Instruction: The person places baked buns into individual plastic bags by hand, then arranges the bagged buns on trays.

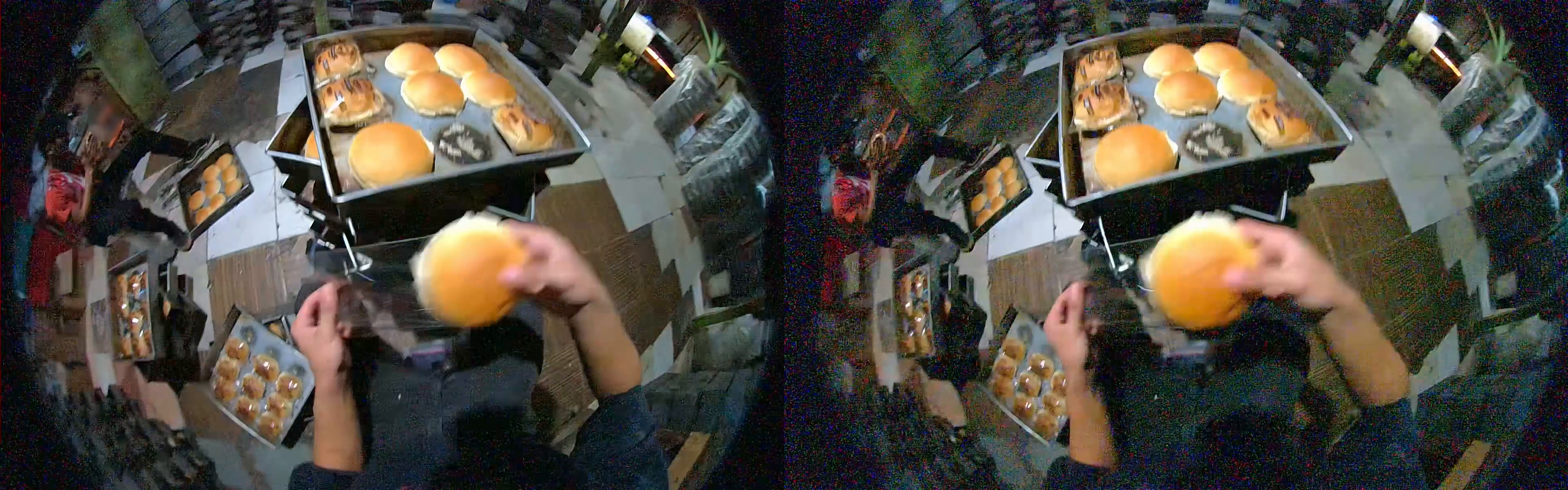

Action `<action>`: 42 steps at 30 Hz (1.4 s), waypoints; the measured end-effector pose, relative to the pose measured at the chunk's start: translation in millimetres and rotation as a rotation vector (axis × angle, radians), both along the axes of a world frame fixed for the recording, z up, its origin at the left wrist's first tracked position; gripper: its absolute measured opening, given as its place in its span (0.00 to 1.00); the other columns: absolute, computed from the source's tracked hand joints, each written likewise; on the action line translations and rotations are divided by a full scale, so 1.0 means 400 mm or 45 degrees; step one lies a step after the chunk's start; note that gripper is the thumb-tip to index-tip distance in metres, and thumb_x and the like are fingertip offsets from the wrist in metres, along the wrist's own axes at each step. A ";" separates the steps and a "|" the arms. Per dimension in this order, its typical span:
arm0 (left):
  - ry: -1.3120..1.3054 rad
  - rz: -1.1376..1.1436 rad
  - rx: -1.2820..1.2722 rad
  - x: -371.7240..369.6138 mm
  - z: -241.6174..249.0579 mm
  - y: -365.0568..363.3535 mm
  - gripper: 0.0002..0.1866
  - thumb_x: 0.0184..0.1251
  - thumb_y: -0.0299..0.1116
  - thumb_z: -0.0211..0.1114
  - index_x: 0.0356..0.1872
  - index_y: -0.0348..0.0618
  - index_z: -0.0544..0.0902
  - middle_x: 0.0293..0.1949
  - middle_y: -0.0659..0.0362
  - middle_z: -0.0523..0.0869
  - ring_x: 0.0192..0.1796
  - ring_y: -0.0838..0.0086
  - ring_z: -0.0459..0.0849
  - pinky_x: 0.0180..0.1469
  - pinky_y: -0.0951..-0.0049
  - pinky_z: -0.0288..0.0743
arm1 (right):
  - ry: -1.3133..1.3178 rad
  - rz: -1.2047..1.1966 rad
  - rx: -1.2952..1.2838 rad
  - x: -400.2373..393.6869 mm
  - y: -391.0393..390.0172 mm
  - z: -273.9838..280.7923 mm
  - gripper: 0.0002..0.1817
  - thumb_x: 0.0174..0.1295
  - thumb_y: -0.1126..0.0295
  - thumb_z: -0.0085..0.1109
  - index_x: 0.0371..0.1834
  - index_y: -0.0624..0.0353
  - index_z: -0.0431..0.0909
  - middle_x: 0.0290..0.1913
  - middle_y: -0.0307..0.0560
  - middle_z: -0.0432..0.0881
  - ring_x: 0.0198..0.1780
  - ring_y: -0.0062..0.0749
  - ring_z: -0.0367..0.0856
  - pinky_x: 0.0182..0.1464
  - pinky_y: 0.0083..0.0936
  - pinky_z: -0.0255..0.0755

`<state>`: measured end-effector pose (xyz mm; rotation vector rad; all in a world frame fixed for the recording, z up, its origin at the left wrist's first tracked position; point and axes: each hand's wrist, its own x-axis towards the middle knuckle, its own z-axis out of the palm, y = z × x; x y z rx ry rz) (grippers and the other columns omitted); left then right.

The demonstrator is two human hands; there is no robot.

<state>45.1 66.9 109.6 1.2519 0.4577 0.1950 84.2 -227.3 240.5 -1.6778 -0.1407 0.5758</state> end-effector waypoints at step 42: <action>-0.071 -0.176 -1.049 -0.103 0.043 -0.064 0.22 0.65 0.39 0.60 0.57 0.38 0.74 0.46 0.54 0.84 0.45 0.68 0.85 0.50 0.68 0.80 | -0.948 0.690 -0.106 -0.209 0.293 -0.130 0.06 0.52 0.76 0.65 0.32 0.62 0.78 0.32 0.50 0.79 0.35 0.44 0.82 0.37 0.33 0.77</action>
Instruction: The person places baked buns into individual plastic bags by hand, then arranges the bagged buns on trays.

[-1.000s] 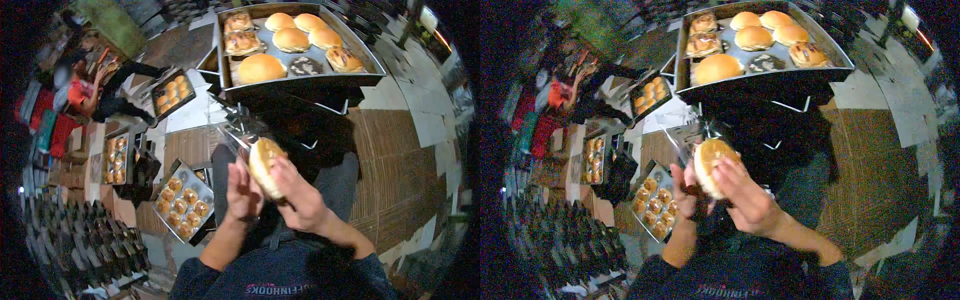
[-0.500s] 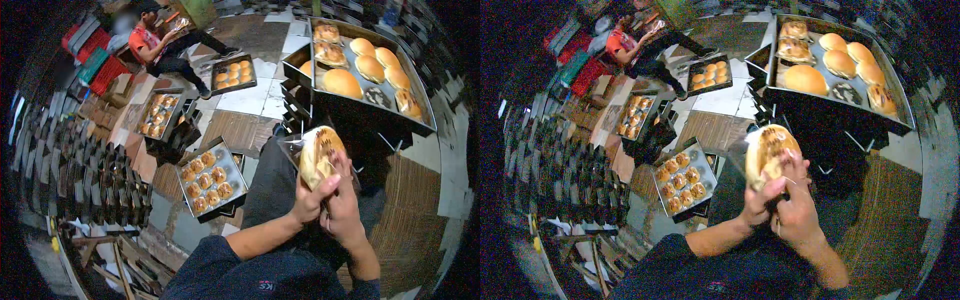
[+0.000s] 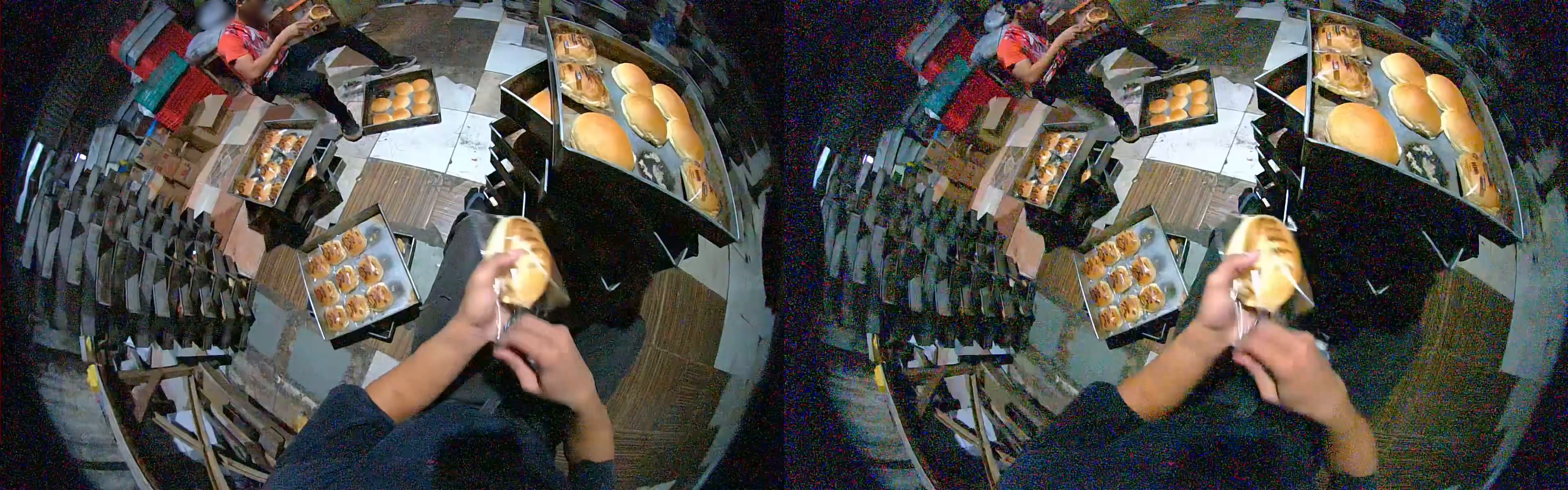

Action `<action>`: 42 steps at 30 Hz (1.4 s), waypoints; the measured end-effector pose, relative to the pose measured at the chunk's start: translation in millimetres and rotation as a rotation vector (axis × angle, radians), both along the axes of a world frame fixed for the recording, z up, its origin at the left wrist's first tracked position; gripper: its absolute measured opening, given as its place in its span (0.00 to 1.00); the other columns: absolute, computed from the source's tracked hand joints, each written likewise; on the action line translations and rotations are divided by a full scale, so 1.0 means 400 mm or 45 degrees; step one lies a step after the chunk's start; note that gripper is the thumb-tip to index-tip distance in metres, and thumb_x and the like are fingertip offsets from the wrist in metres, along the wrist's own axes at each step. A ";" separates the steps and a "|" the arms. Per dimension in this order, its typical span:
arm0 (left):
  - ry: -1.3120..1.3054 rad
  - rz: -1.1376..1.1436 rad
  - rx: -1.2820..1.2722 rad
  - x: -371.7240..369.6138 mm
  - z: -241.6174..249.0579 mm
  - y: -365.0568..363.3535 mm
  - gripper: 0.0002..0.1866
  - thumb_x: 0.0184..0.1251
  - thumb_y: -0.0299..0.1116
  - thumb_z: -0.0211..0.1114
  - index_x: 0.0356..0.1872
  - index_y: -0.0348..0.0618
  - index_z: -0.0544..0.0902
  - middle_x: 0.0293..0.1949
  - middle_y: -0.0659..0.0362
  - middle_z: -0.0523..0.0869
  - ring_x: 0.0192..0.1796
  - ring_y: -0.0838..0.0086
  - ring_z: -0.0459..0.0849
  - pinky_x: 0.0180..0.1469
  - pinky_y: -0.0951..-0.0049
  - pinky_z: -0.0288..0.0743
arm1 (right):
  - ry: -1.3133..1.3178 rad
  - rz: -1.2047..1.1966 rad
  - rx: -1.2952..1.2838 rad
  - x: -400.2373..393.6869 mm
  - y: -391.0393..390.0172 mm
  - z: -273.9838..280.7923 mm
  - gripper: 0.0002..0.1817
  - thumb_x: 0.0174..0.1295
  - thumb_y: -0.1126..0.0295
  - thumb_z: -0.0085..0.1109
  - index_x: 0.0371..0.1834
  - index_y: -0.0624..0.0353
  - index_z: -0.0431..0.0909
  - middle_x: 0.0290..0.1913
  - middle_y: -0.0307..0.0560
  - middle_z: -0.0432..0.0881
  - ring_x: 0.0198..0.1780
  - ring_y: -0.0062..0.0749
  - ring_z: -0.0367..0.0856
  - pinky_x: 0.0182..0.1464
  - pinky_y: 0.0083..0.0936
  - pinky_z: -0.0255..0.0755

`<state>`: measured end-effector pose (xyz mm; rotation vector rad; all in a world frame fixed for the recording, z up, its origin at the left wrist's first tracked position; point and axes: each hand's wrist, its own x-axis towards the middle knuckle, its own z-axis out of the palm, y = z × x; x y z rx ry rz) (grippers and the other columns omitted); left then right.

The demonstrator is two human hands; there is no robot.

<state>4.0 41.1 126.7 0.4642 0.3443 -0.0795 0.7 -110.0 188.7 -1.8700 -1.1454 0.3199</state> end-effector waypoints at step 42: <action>-0.147 0.632 2.120 -0.025 -0.159 0.179 0.04 0.58 0.24 0.70 0.29 0.36 0.83 0.28 0.54 0.85 0.30 0.69 0.82 0.38 0.73 0.75 | -0.201 -1.340 0.441 0.200 0.133 -0.312 0.14 0.61 0.71 0.63 0.19 0.60 0.74 0.20 0.42 0.71 0.20 0.27 0.68 0.23 0.25 0.60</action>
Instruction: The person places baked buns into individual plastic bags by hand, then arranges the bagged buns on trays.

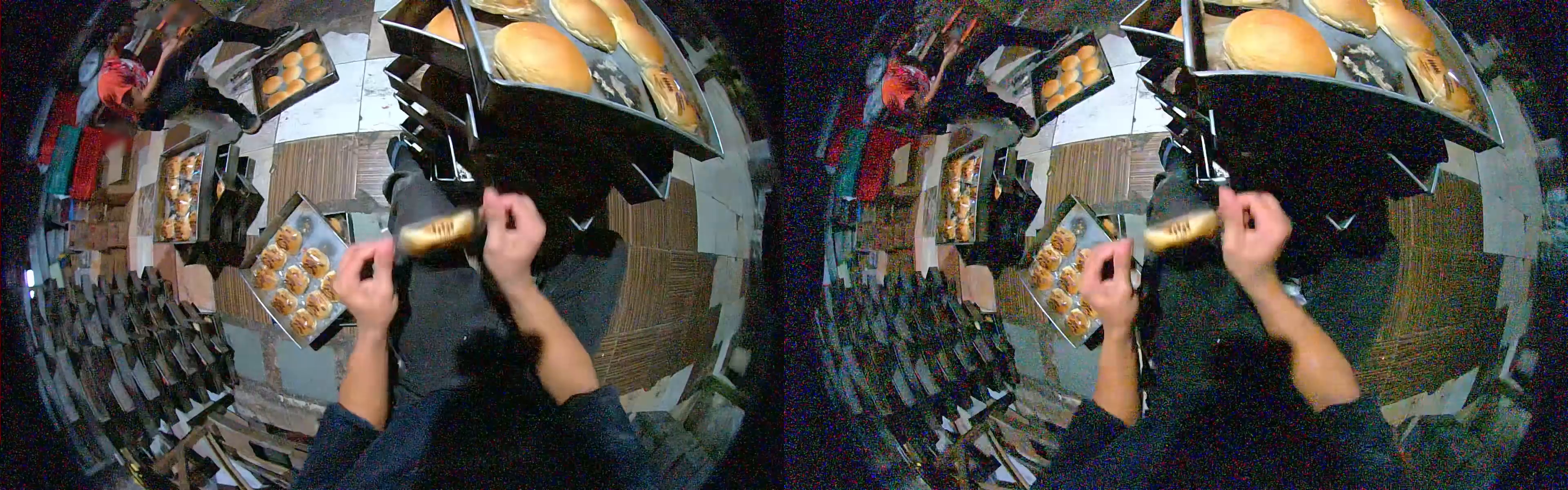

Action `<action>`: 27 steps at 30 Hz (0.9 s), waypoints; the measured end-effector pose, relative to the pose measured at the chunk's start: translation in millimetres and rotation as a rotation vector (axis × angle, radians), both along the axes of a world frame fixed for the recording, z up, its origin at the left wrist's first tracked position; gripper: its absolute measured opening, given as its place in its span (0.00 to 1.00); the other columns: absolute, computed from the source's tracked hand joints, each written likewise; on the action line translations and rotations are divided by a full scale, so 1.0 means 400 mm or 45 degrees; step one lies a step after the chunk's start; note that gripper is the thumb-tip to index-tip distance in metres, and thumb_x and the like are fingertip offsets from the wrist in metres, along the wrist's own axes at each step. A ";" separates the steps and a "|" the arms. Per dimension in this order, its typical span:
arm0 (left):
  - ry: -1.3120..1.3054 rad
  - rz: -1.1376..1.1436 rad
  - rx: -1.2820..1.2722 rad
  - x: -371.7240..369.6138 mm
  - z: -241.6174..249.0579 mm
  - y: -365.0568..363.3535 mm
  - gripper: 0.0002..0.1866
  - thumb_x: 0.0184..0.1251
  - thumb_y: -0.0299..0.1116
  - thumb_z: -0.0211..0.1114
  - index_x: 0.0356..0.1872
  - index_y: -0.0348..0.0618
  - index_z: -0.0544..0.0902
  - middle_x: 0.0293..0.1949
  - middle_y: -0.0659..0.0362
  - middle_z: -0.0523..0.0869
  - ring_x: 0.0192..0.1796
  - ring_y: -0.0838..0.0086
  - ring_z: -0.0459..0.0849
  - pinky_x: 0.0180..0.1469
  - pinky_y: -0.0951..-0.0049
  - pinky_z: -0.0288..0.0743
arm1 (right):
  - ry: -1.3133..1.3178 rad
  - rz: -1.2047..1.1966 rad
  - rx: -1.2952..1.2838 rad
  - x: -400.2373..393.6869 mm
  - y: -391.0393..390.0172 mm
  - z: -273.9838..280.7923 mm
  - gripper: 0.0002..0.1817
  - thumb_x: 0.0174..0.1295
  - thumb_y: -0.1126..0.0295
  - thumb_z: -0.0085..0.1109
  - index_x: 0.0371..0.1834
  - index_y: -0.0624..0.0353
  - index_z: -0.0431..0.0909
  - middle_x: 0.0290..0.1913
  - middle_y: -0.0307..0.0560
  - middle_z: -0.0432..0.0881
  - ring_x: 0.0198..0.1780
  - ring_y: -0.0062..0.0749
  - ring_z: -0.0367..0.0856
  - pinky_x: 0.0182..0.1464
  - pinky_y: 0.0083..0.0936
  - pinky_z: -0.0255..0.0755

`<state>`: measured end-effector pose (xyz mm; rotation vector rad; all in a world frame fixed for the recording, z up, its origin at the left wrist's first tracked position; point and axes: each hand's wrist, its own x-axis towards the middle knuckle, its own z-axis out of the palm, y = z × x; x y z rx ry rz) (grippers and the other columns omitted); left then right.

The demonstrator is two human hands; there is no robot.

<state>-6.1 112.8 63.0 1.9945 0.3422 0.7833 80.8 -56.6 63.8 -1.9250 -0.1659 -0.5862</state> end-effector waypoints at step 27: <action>0.379 -0.236 -0.646 -0.013 -0.002 -0.009 0.11 0.69 0.36 0.59 0.43 0.38 0.80 0.29 0.68 0.75 0.29 0.82 0.72 0.33 0.82 0.67 | 0.247 0.528 0.781 0.032 -0.284 0.464 0.27 0.58 0.65 0.65 0.58 0.62 0.68 0.48 0.46 0.79 0.48 0.27 0.79 0.52 0.23 0.73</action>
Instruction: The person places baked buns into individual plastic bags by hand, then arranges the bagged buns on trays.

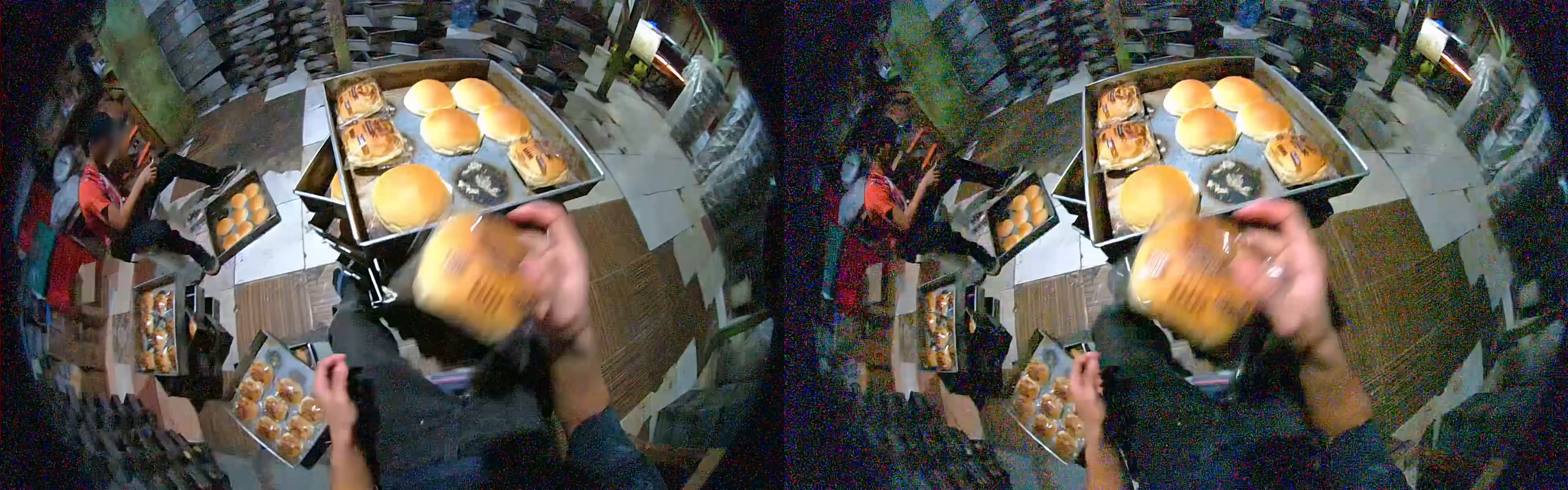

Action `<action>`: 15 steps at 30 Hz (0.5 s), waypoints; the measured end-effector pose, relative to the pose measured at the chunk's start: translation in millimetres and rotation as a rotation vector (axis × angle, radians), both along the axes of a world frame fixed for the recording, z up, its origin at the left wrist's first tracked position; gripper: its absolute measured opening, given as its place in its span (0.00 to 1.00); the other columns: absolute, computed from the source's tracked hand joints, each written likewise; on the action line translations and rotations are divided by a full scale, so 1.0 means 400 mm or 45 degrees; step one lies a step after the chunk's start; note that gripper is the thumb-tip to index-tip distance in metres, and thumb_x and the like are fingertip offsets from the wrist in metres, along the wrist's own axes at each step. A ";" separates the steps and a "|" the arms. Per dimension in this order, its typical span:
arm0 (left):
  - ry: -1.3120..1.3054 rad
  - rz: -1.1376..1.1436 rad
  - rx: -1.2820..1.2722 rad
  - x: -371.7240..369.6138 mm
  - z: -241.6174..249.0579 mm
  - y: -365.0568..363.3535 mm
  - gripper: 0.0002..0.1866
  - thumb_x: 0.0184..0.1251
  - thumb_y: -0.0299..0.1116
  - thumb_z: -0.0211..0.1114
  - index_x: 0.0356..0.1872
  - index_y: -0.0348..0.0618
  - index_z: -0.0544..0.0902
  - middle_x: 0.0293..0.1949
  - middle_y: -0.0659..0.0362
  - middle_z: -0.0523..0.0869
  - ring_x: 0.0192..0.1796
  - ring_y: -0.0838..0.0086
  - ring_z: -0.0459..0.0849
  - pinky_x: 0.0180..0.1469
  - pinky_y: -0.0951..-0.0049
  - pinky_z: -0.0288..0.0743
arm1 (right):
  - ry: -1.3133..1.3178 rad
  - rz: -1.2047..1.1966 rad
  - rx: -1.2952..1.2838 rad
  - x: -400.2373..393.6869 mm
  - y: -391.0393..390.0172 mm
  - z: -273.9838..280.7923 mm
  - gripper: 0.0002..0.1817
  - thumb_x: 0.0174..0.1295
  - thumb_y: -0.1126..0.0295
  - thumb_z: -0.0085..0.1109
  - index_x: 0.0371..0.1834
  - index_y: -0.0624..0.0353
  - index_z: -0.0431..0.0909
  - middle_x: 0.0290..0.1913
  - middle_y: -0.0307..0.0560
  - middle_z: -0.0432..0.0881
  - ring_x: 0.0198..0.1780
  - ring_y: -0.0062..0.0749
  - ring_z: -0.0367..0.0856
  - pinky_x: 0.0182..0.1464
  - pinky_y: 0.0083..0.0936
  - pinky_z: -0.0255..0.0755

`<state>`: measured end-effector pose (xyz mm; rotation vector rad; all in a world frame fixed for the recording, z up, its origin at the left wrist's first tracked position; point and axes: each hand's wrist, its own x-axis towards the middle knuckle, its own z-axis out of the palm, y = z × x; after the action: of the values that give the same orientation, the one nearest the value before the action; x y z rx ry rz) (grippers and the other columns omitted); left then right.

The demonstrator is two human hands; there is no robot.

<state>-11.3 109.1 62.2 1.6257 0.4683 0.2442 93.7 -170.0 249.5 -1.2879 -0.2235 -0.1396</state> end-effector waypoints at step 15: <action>0.051 -1.583 1.212 0.006 -0.157 -0.273 0.14 0.59 0.38 0.63 0.42 0.40 0.82 0.32 0.45 0.86 0.36 0.49 0.86 0.38 0.53 0.80 | -0.381 0.096 -1.628 -0.270 -0.071 -0.507 0.07 0.56 0.69 0.61 0.34 0.59 0.82 0.35 0.48 0.85 0.38 0.43 0.84 0.41 0.37 0.76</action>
<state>-8.9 -0.2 -0.4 2.5180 -0.8037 -0.5986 -14.3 -198.5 46.5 -2.5247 -0.6825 -0.1226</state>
